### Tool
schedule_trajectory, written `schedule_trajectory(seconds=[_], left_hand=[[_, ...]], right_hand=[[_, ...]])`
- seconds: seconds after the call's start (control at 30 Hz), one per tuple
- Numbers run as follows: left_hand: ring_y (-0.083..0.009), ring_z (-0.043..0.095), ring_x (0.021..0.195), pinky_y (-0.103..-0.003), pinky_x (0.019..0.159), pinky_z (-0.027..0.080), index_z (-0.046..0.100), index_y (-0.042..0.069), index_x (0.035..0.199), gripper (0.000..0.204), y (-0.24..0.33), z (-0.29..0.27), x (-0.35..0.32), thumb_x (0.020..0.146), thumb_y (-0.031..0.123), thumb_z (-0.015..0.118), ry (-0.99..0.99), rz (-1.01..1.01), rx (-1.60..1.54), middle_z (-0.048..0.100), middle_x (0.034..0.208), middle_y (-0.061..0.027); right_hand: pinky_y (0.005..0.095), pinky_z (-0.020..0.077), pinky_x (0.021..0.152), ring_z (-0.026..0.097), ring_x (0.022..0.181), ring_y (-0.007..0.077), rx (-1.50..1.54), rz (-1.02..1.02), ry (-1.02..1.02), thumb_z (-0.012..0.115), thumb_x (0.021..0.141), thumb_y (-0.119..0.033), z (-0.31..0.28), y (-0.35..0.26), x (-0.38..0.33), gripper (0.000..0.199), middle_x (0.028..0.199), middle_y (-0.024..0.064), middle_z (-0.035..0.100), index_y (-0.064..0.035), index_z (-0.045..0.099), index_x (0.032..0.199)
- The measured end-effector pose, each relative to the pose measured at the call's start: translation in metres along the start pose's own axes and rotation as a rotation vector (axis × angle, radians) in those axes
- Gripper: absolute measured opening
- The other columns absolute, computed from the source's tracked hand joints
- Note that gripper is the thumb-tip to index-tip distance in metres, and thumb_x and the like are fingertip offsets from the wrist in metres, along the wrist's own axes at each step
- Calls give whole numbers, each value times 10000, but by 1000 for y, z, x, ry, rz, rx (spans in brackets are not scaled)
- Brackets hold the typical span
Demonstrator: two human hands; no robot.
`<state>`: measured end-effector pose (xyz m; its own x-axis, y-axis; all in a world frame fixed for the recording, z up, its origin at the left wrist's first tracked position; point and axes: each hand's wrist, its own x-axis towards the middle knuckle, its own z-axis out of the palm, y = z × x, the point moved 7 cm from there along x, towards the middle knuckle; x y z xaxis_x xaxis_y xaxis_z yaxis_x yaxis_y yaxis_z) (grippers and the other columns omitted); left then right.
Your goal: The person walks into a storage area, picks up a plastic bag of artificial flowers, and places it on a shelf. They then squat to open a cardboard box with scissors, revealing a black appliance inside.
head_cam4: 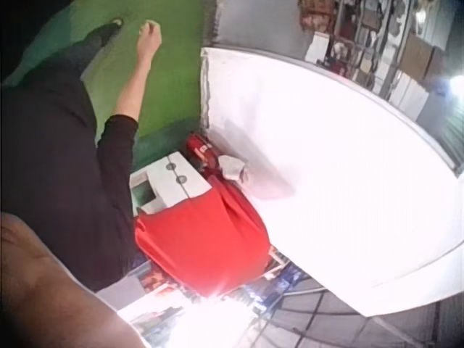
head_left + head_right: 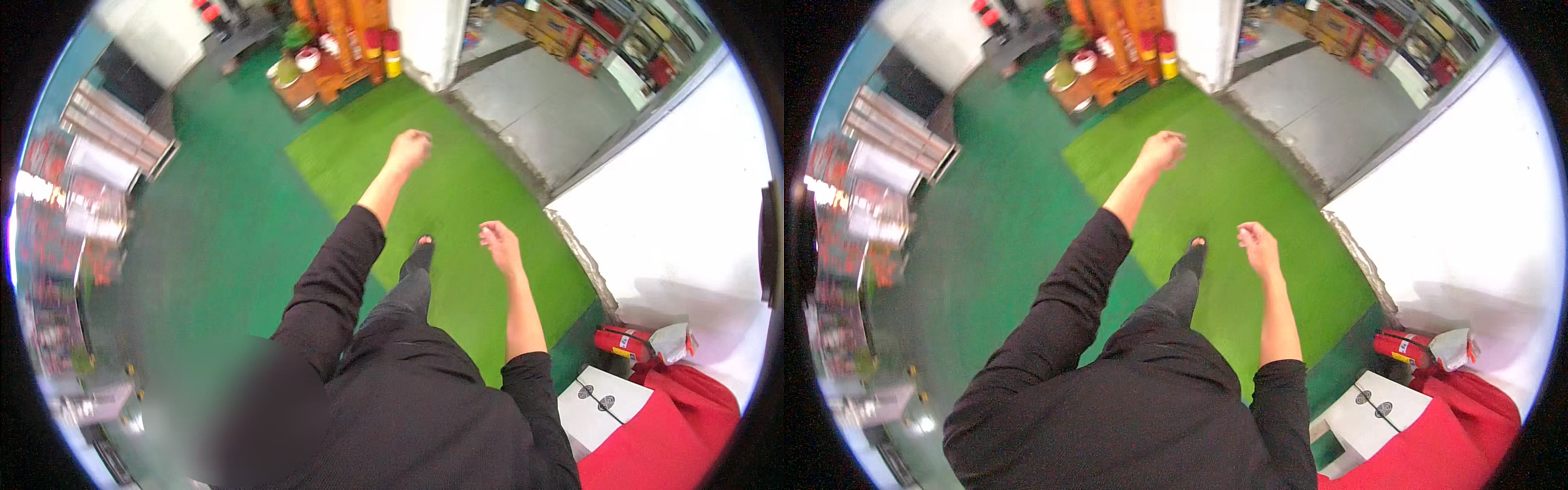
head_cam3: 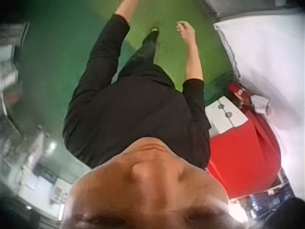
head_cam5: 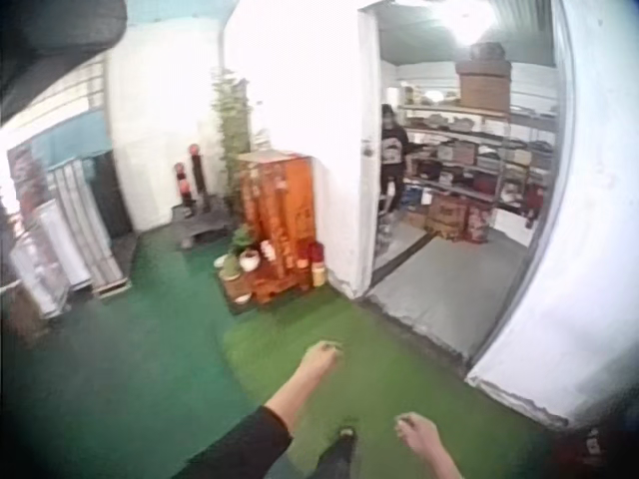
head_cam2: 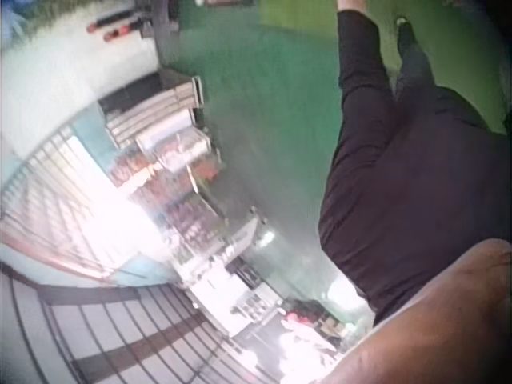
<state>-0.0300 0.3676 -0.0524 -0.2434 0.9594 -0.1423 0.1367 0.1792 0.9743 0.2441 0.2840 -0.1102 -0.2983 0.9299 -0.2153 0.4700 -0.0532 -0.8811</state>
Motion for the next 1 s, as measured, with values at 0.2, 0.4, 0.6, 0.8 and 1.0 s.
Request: schedule_trajectory(seconds=[0.2, 0.4, 0.6, 0.8, 1.0], left_hand=[[-277, 517, 934, -388, 770, 426, 523, 63, 1010, 303, 240, 157, 102, 714, 124, 514, -713, 936, 964, 531, 1012, -108], [-200, 499, 619, -314, 503, 413, 533, 157, 932, 321, 447, 163, 202, 616, 199, 571, -274, 1772, 489, 521, 888, -94], [-162, 390, 475, -270, 415, 339, 455, 122, 757, 63, 516, 200, 361, 715, 147, 495, 160, 1449, 756, 441, 670, -58], [-146, 297, 443, -221, 404, 284, 401, 76, 619, 245, 563, 224, 508, 810, 226, 433, 317, 1052, 1020, 333, 555, -33], [-133, 259, 425, -246, 415, 255, 346, 113, 577, 223, 581, 266, 599, 778, 176, 419, 488, 1248, 956, 303, 543, -26]], right_hand=[[403, 437, 655, 563, 723, 293, -553, 291, -3, 497, 762, -275, -94, 240, 102, 245, 806, 129, 602, -46, 577, 793], [346, 438, 461, 570, 573, 182, 68, 1465, 130, 501, 765, -140, -152, 394, 21, 150, 701, 94, 595, -46, 611, 724], [381, 436, 476, 564, 552, 271, -659, 198, -421, 518, 698, -139, -226, 338, 365, 150, 637, 167, 573, -22, 581, 627], [315, 425, 607, 549, 627, 163, -241, 257, 186, 518, 779, -288, -455, 145, 746, 244, 656, 59, 580, -51, 577, 777], [303, 441, 598, 566, 645, 164, 246, -46, 283, 508, 797, -221, -528, -11, 916, 214, 711, 82, 593, -26, 554, 873]])
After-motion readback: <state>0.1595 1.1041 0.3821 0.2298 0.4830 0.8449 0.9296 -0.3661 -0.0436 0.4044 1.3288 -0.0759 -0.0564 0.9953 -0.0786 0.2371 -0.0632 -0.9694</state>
